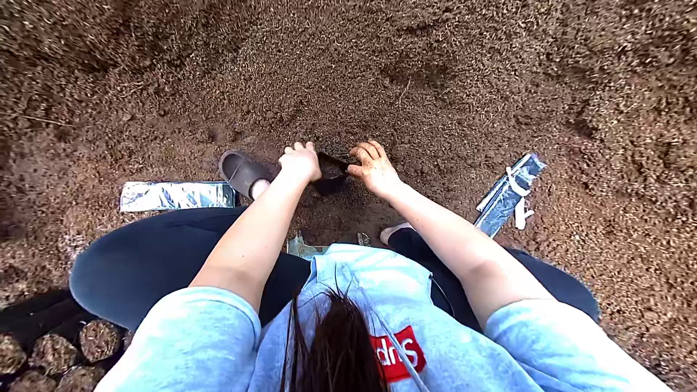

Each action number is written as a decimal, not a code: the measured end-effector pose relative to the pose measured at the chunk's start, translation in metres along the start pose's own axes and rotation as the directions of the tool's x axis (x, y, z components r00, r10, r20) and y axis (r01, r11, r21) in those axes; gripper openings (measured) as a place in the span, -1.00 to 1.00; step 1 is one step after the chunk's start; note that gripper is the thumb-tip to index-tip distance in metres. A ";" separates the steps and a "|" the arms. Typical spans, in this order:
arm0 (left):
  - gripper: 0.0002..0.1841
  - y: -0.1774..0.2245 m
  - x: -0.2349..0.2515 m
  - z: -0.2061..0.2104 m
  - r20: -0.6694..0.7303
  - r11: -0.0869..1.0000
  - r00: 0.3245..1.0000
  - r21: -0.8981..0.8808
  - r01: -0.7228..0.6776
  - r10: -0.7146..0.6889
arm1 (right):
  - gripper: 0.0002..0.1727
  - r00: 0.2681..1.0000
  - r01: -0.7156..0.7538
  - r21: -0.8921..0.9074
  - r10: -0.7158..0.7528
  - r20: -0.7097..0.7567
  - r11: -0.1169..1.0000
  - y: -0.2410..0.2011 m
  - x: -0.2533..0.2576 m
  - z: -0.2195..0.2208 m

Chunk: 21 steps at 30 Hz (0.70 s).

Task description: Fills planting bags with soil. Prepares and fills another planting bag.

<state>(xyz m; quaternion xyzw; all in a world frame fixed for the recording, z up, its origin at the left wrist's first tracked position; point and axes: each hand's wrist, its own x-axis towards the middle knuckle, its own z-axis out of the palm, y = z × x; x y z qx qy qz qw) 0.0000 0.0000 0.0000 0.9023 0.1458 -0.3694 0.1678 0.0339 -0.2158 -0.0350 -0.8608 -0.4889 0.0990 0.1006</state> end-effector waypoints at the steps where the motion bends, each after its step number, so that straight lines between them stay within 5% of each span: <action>1: 0.03 0.006 0.006 0.004 -0.035 0.998 0.997 0.024 -0.066 0.066 | -0.74 1.000 0.007 0.003 -0.007 -0.005 1.000 -0.002 0.001 0.000; 5: -0.58 0.009 0.045 0.020 -0.120 0.866 0.864 0.185 -0.464 0.489 | -0.74 0.996 0.068 -0.002 -0.068 -0.060 0.998 -0.004 -0.006 0.000; 8: -0.65 0.002 0.031 0.021 -0.089 0.809 0.807 0.139 -0.570 0.584 | -0.78 0.996 0.065 -0.024 -0.066 -0.066 0.998 -0.002 -0.023 -0.009; 12: -0.64 -0.009 0.002 0.033 -0.055 0.844 0.844 -0.024 -0.536 0.534 | -0.72 0.990 0.127 0.106 -0.120 -0.071 0.986 -0.042 -0.033 -0.008; 14: -0.62 -0.008 -0.004 0.035 -0.039 0.874 0.877 -0.069 -0.481 0.479 | -0.61 0.991 -0.055 0.201 0.029 0.131 0.978 -0.065 -0.023 -0.002; 16: -0.61 -0.001 -0.009 0.039 -0.042 0.900 0.907 -0.115 -0.421 0.419 | -0.33 0.892 -0.333 0.227 0.228 0.390 0.915 -0.077 -0.011 0.004; 21: -0.54 0.029 -0.026 0.054 -0.045 0.896 0.926 -0.239 -0.374 0.375 | 0.00 0.833 -0.421 0.172 0.304 0.462 0.891 -0.082 -0.028 0.039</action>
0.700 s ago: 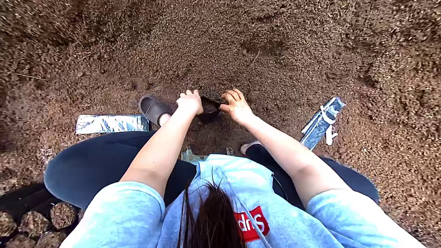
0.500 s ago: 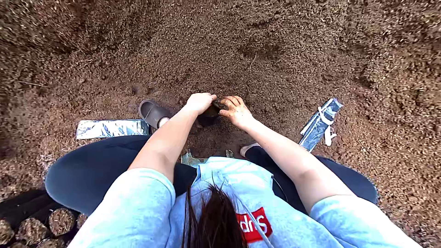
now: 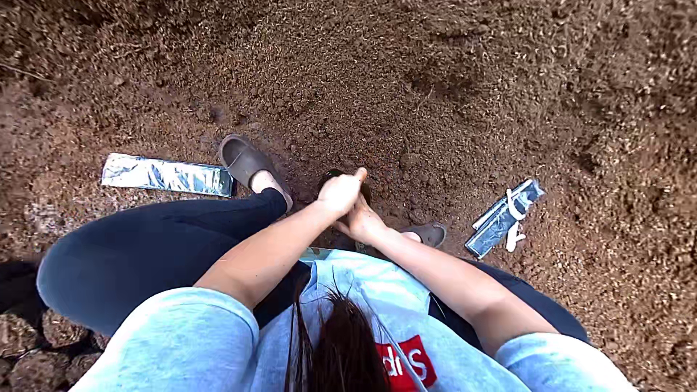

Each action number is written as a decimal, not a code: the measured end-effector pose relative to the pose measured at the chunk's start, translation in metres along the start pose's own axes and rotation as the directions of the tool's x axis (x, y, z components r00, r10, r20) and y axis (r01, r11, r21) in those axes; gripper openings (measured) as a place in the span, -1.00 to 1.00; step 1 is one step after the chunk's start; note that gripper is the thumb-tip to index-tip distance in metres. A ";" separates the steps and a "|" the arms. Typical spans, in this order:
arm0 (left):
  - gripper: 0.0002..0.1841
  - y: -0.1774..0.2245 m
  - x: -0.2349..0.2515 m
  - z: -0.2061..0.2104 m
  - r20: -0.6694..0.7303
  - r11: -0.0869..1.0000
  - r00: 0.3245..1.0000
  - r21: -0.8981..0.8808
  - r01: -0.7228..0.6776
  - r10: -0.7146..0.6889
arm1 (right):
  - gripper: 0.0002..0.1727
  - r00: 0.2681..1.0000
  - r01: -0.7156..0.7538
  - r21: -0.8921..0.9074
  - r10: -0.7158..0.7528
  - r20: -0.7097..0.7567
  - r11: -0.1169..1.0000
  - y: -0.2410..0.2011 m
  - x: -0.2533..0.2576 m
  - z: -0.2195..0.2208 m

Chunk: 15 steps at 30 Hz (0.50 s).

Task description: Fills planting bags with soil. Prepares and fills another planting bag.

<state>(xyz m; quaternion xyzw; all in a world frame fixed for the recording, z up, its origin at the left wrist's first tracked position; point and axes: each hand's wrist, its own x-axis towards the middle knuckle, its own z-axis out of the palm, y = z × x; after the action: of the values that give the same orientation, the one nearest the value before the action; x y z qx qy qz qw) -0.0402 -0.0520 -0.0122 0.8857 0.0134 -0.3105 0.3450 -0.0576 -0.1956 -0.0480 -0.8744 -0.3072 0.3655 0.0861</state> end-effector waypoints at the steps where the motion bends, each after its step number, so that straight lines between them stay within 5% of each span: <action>1: -0.54 0.003 0.001 0.007 0.018 1.000 1.000 -0.003 -0.025 0.025 | -0.04 0.999 -0.006 -0.014 0.006 0.032 1.000 0.003 -0.002 0.006; 5: -0.57 0.006 0.006 0.024 0.079 0.993 0.991 -0.052 -0.107 0.111 | -0.29 0.990 -0.004 -0.081 0.016 0.143 0.997 0.011 -0.001 0.012; 11: -0.60 0.000 0.015 0.033 0.080 0.990 0.988 -0.044 -0.131 0.134 | -0.40 0.972 -0.028 -0.154 0.063 0.225 0.988 0.011 0.016 0.020; 15: -0.61 -0.015 0.021 0.007 -0.013 0.994 0.998 -0.087 -0.067 0.066 | -0.20 0.976 -0.082 -0.108 0.102 0.194 0.991 0.003 0.033 0.000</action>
<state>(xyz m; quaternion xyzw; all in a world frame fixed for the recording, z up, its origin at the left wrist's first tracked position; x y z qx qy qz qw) -0.0306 -0.0489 -0.0364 0.8713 -0.0011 -0.2935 0.3934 -0.0381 -0.1785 -0.0685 -0.8499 -0.2913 0.4390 -0.0058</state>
